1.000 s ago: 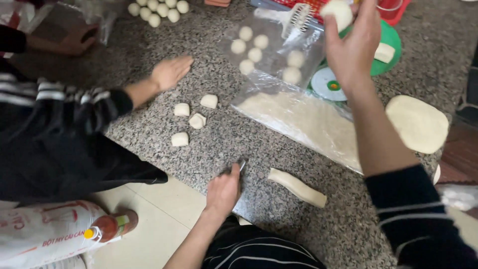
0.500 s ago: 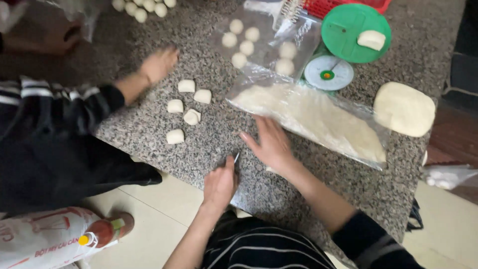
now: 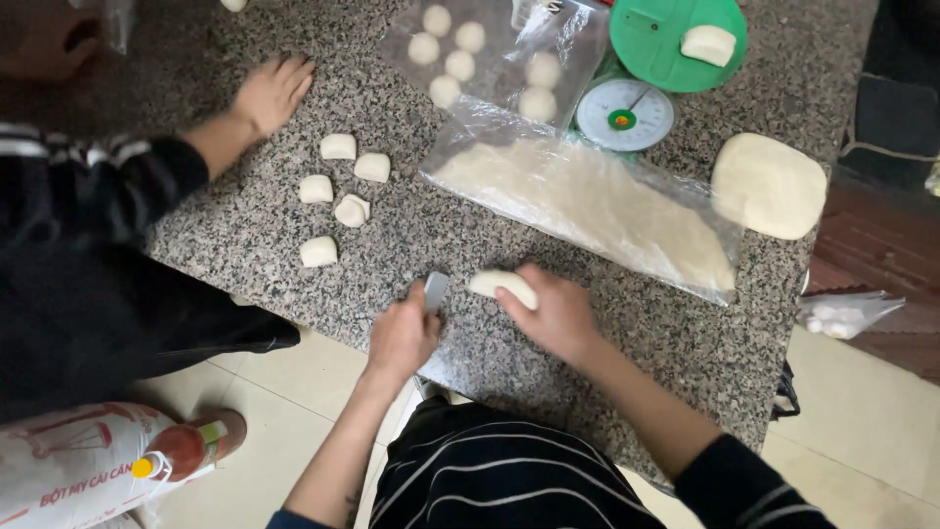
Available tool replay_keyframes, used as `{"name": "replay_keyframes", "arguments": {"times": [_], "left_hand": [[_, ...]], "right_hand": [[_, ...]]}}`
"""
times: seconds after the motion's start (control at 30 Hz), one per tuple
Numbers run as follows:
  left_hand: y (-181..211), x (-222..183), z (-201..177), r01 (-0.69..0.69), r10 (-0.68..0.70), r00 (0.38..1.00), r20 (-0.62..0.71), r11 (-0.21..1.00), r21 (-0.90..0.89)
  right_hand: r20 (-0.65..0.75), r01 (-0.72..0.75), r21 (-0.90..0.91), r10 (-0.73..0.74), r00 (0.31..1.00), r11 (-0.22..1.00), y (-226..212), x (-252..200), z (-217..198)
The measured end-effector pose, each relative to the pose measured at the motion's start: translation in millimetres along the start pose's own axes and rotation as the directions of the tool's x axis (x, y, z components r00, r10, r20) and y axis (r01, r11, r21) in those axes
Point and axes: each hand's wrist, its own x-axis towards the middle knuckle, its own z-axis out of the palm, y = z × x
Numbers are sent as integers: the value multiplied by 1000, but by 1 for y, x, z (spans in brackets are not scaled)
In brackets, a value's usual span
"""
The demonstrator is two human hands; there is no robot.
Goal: Dividing a long roll of dough into small, equal-sized portions using a bench scraper on a bakery counter.
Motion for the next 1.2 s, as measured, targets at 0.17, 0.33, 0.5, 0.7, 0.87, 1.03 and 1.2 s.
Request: {"name": "replay_keyframes", "arguments": {"times": [0.17,0.33,0.5,0.7,0.87,1.03,1.2], "left_hand": [[21,15,-11,69,-68,997,-21,998,11],[52,26,-9,-44,41,998,37,996,79],[53,6,-19,-24,30,998,-50,992,125],[71,-8,27,-196,196,980,-30,981,1],[87,-10,12,-75,69,991,118,996,54],[108,26,0,-155,151,987,52,983,97],[85,-5,-10,-220,221,975,7,969,114]], "right_hand": [[180,147,-329,-91,979,933,8,14,58],[177,77,8,-77,981,997,12,22,39],[93,43,157,-58,994,987,31,22,58],[20,126,84,-128,992,989,24,21,56],[-19,236,-107,-239,971,966,39,22,76],[-30,206,-105,-210,977,973,41,29,85],[69,216,-164,-207,976,963,28,34,72]]}}
